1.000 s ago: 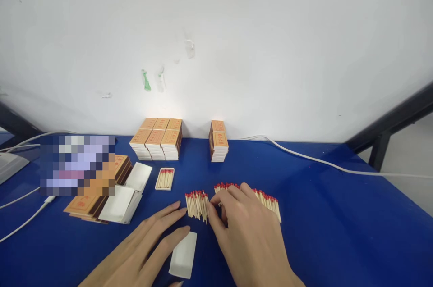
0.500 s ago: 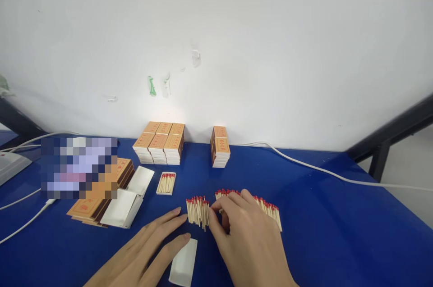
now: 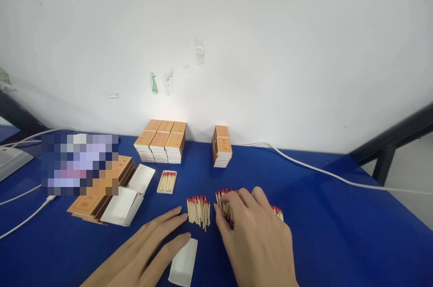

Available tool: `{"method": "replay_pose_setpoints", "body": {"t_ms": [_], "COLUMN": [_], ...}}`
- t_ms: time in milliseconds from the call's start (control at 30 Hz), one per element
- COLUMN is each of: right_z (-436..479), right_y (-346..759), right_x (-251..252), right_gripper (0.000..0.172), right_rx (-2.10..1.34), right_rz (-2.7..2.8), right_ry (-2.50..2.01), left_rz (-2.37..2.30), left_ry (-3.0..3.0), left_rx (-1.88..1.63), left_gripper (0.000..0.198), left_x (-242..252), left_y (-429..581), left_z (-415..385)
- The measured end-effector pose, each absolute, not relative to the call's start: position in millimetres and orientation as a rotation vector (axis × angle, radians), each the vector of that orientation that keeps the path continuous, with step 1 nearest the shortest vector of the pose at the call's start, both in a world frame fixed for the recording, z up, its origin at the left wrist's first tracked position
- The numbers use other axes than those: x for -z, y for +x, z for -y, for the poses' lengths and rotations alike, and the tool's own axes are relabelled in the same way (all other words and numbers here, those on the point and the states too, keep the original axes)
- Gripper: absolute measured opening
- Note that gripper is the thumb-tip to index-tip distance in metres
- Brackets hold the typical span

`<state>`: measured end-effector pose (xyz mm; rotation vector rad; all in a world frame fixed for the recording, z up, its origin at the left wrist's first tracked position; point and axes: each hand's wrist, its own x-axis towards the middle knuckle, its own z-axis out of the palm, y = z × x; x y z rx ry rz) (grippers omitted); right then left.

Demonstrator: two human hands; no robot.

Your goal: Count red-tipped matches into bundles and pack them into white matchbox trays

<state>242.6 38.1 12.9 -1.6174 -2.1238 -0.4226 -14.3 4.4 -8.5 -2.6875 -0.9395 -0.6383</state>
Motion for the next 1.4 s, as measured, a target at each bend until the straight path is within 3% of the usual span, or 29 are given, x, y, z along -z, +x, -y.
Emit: {"method": "replay_pose_setpoints", "body": {"t_ms": [233, 1400], "right_z": [-36.1, -37.7], "right_y": [239.4, 236.0], "right_x": [-9.7, -20.8], "right_gripper": [0.030, 0.029], "right_rx": [0.478, 0.269], "right_rz": [2.168, 2.135], "right_ry": [-1.594, -1.578], "left_rz": [0.959, 0.934], "left_ry": [-2.688, -2.683], "left_rx": [0.637, 0.570], "left_gripper": [0.045, 0.046], "left_x": [8.3, 12.7], "left_y": [-14.2, -17.9], "left_z": [-1.3, -4.7]}}
